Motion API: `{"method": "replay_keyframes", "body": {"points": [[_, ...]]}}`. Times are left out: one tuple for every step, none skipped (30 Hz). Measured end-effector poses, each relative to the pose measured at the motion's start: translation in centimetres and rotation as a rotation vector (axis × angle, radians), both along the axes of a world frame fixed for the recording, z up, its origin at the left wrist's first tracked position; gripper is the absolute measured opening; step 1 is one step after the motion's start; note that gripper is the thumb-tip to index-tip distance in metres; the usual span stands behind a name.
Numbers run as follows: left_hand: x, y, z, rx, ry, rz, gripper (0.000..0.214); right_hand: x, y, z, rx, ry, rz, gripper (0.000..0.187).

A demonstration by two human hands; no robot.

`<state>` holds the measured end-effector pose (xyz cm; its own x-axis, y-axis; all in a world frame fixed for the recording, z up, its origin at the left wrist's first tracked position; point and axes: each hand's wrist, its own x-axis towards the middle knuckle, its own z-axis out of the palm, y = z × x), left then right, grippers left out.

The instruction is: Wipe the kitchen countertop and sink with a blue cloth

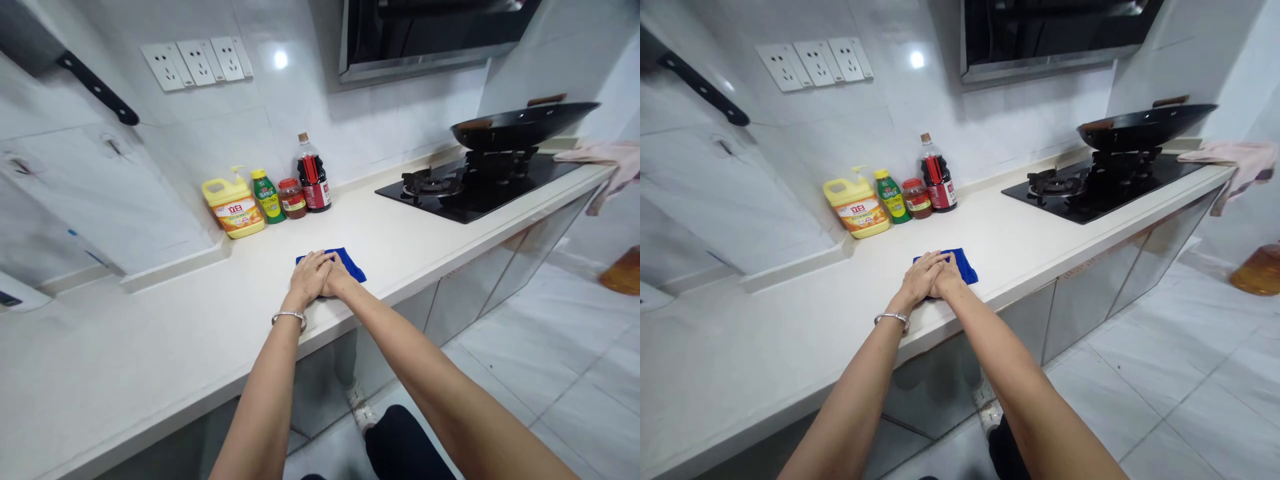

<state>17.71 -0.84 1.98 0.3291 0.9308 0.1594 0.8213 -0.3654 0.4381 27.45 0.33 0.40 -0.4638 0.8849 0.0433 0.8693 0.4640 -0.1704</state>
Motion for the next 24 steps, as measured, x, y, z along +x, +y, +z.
{"method": "replay_keyframes", "body": {"points": [[0.1,-0.6,0.0,0.001,-0.002,-0.001,0.05,0.1,-0.6,0.1,-0.004,-0.014,-0.004,0.082],[0.2,-1.1,-0.1,0.002,-0.006,0.0,0.05,0.2,-1.2,0.2,-0.01,-0.031,-0.007,0.082],[0.3,-1.7,-0.1,0.004,-0.011,0.003,0.05,0.3,-1.8,0.3,-0.015,-0.049,-0.008,0.082],[0.3,-2.4,-0.2,0.007,-0.017,0.007,0.051,0.3,-2.4,0.3,-0.016,-0.064,-0.006,0.082],[0.3,-3.0,-0.2,0.01,-0.023,0.012,0.051,0.4,-3.0,0.4,-0.015,-0.075,-0.002,0.083],[0.3,-3.6,-0.3,0.015,-0.03,0.016,0.052,0.4,-3.5,0.3,-0.011,-0.082,0.003,0.084],[0.3,-4.2,-0.3,0.021,-0.038,0.019,0.052,0.4,-4.1,0.3,-0.003,-0.084,0.011,0.084],[0.3,-4.9,-0.4,0.026,-0.045,0.021,0.051,0.5,-4.6,0.3,0.006,-0.086,0.02,0.085],[0.2,-5.4,-0.4,0.032,-0.054,0.023,0.051,0.5,-5.1,0.2,0.014,-0.088,0.032,0.085],[0.1,-6.0,-0.5,0.036,-0.063,0.024,0.051,0.4,-5.5,0.2,0.018,-0.095,0.042,0.085],[0.0,-6.5,-0.6,0.04,-0.074,0.025,0.051,0.4,-5.9,0.1,0.018,-0.105,0.046,0.085],[-0.3,-7.0,-0.7,0.044,-0.087,0.024,0.051,0.3,-6.3,0.0,0.016,-0.115,0.047,0.084],[-0.5,-7.4,-0.8,0.05,-0.101,0.022,0.051,0.1,-6.6,0.0,0.013,-0.124,0.047,0.083],[-0.9,-7.8,-0.9,0.056,-0.118,0.02,0.051,-0.1,-6.8,-0.1,0.008,-0.13,0.046,0.083],[-1.3,-8.1,-1.0,0.064,-0.135,0.017,0.051,-0.3,-7.0,-0.2,0.004,-0.131,0.044,0.082],[-1.7,-8.4,-1.1,0.071,-0.153,0.014,0.05,-0.6,-7.1,-0.3,0.002,-0.13,0.044,0.082],[-2.1,-8.7,-1.3,0.078,-0.17,0.013,0.049,-0.9,-7.2,-0.4,0.003,-0.128,0.046,0.081],[-2.6,-8.9,-1.5,0.085,-0.186,0.012,0.048,-1.3,-7.4,-0.5,0.006,-0.129,0.049,0.081],[-3.0,-9.1,-1.6,0.09,-0.201,0.014,0.048,-1.7,-7.5,-0.6,0.013,-0.132,0.052,0.081],[-3.3,-9.2,-1.8,0.097,-0.214,0.017,0.047,-2.0,-7.6,-0.6,0.023,-0.137,0.058,0.08],[-3.5,-9.3,-1.9,0.108,-0.229,0.021,0.047,-2.3,-7.8,-0.7,0.034,-0.141,0.067,0.079],[-3.6,-9.5,-2.0,0.122,-0.242,0.022,0.047,-2.5,-8.0,-0.7,0.046,-0.144,0.077,0.077],[-3.8,-9.6,-2.0,0.14,-0.256,0.02,0.048,-2.7,-8.2,-0.7,0.062,-0.141,0.081,0.075],[-3.9,-9.7,-2.0,0.158,-0.27,0.013,0.049,-2.8,-8.5,-0.6,0.082,-0.132,0.081,0.071]]}}
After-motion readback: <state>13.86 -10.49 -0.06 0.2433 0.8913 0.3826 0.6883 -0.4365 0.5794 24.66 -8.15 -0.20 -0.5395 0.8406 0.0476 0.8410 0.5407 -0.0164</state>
